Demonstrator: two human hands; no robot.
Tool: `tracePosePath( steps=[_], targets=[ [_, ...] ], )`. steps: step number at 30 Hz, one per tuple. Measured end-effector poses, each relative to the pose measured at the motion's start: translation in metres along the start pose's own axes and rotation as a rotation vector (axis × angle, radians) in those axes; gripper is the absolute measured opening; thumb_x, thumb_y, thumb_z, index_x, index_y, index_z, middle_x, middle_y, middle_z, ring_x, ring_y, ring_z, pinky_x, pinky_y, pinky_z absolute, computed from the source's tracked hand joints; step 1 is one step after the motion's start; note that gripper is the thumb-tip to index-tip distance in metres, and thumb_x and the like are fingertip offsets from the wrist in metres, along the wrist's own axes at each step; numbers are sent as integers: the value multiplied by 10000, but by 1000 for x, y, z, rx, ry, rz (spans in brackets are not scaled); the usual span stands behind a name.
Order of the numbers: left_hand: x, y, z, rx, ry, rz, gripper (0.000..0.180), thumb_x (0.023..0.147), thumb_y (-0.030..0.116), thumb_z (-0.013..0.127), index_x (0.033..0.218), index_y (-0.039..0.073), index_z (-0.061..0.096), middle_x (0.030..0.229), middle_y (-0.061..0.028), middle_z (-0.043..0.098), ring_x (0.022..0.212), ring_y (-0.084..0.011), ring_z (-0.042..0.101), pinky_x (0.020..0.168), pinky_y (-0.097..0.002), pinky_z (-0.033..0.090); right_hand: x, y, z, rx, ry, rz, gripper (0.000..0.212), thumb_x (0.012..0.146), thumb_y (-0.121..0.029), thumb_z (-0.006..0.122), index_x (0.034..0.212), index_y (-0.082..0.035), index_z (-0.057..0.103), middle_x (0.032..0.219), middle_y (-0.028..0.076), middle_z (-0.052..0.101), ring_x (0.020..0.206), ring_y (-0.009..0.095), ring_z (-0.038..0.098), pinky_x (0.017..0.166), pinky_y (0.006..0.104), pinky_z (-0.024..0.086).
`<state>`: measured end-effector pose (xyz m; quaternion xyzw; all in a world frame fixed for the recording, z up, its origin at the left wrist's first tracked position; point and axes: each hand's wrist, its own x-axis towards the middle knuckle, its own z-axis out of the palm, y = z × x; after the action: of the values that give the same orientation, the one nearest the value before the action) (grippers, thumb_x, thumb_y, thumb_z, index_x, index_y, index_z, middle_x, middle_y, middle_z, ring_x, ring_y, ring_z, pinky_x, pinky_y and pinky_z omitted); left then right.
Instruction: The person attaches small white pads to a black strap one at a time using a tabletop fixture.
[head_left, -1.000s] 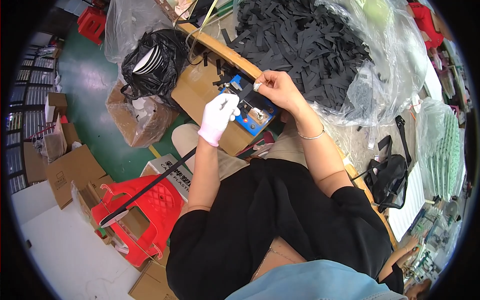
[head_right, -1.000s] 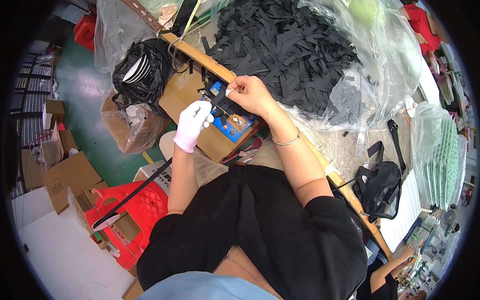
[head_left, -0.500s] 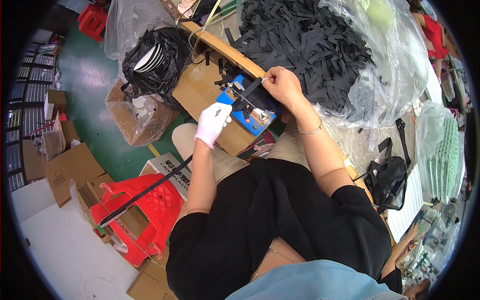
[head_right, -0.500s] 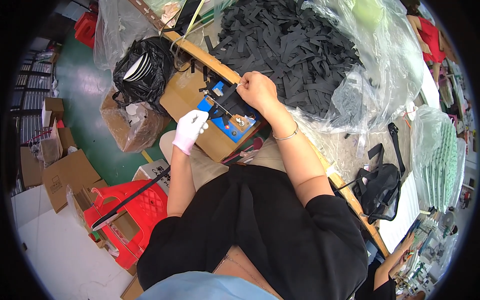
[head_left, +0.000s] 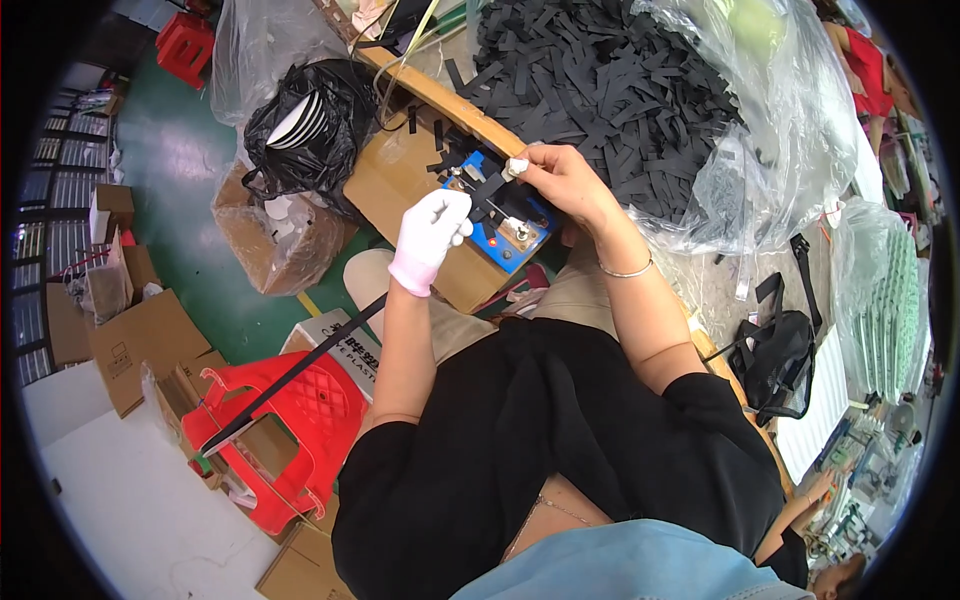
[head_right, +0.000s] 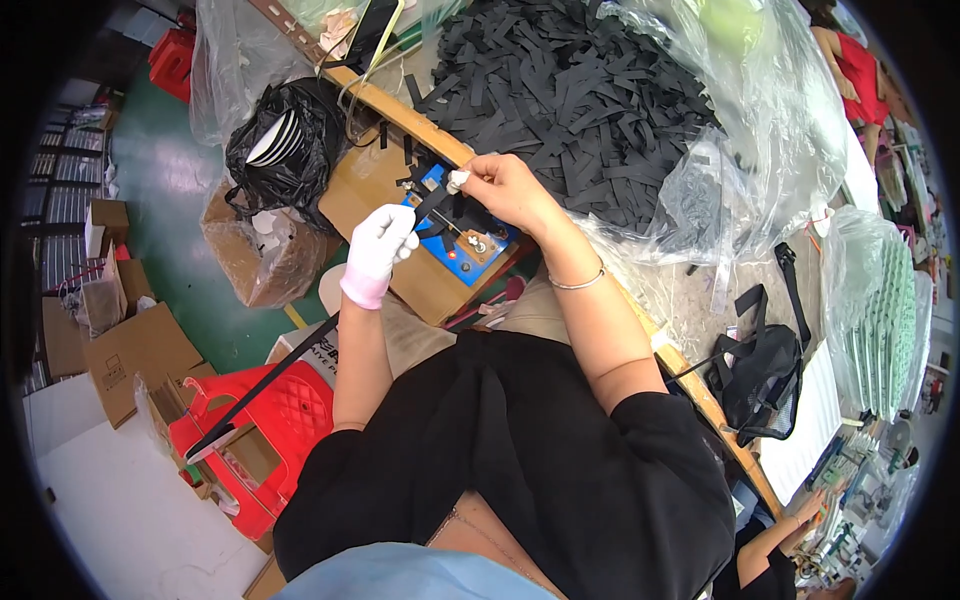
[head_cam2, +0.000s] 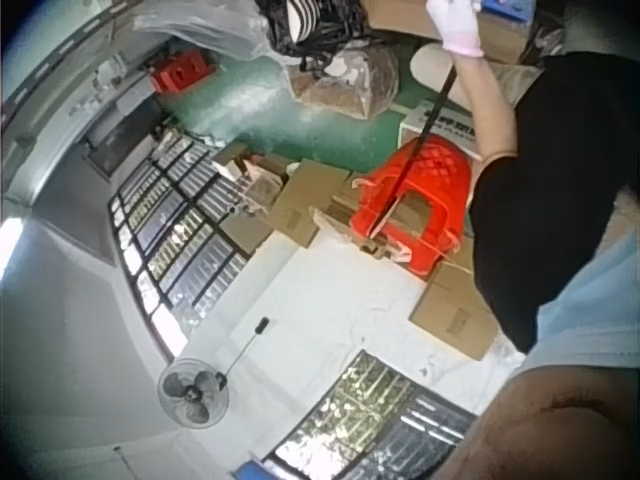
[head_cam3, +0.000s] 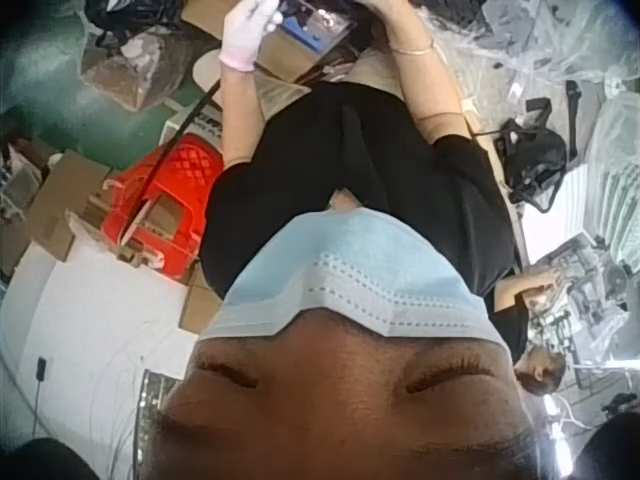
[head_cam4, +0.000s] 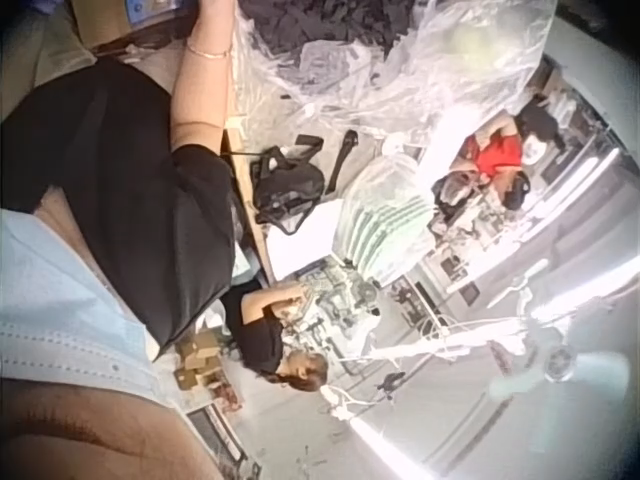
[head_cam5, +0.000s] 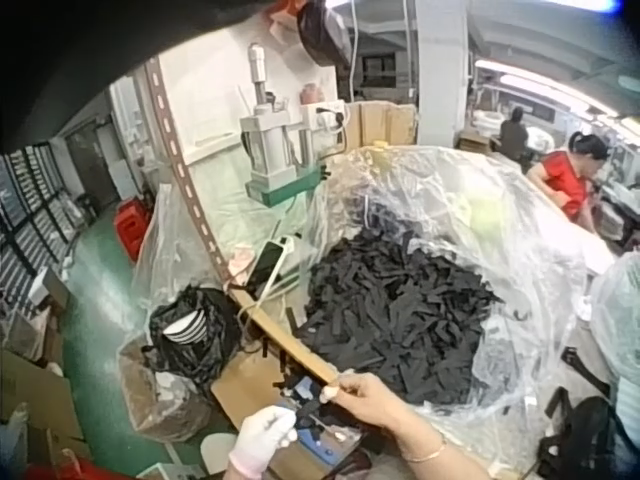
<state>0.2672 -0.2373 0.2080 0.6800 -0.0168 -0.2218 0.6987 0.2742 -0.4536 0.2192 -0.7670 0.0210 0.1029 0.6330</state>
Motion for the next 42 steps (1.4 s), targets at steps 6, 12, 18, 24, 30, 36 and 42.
tracePosePath(
  steps=[6,12,18,24,30,36,42],
  targets=[
    [6,-4,6,20,1,9,165,867,178,572,908,23,609,664,-6,569,568,-49,485,515,-182,378,-5,3,1,95,-18,-47,135,782,-123,629,819,6,613,697,-29,550,624,43,447,569,204,384],
    [0,-12,-8,202,46,-42,160,862,176,570,887,26,619,652,-8,570,559,-49,486,507,-187,381,9,13,-4,-350,207,-15,171,689,-164,629,743,-2,626,658,65,590,621,165,571,601,294,449],
    [-2,-23,-19,279,45,-98,175,852,199,582,835,28,619,636,-6,566,542,-49,478,500,-194,380,17,13,-1,-534,267,6,173,672,-182,611,747,-27,634,704,103,611,699,271,602,639,364,464],
    [4,-29,-18,368,95,-107,180,855,202,578,821,30,619,633,-5,563,545,-51,478,502,-194,378,19,15,3,-619,294,-43,160,682,-181,617,747,-34,629,716,94,602,702,268,599,639,369,463],
    [-11,-6,-21,40,-17,-46,165,871,211,556,844,55,607,651,12,561,548,-36,461,507,-175,361,4,9,1,-485,237,-75,196,716,-193,659,822,-36,609,687,58,590,642,193,556,604,315,443],
    [-4,6,-2,-27,5,5,142,872,191,561,862,55,601,660,8,563,560,-36,467,511,-169,361,-2,-1,-1,-262,196,-96,203,804,-216,633,863,-23,618,660,-4,560,601,60,460,555,227,391],
    [2,3,7,-17,0,10,133,869,159,565,885,32,602,663,-9,568,573,-50,485,521,-181,378,-8,-10,-2,2,36,-18,201,774,-187,654,836,4,640,672,8,588,610,51,488,566,229,422]
  ],
)
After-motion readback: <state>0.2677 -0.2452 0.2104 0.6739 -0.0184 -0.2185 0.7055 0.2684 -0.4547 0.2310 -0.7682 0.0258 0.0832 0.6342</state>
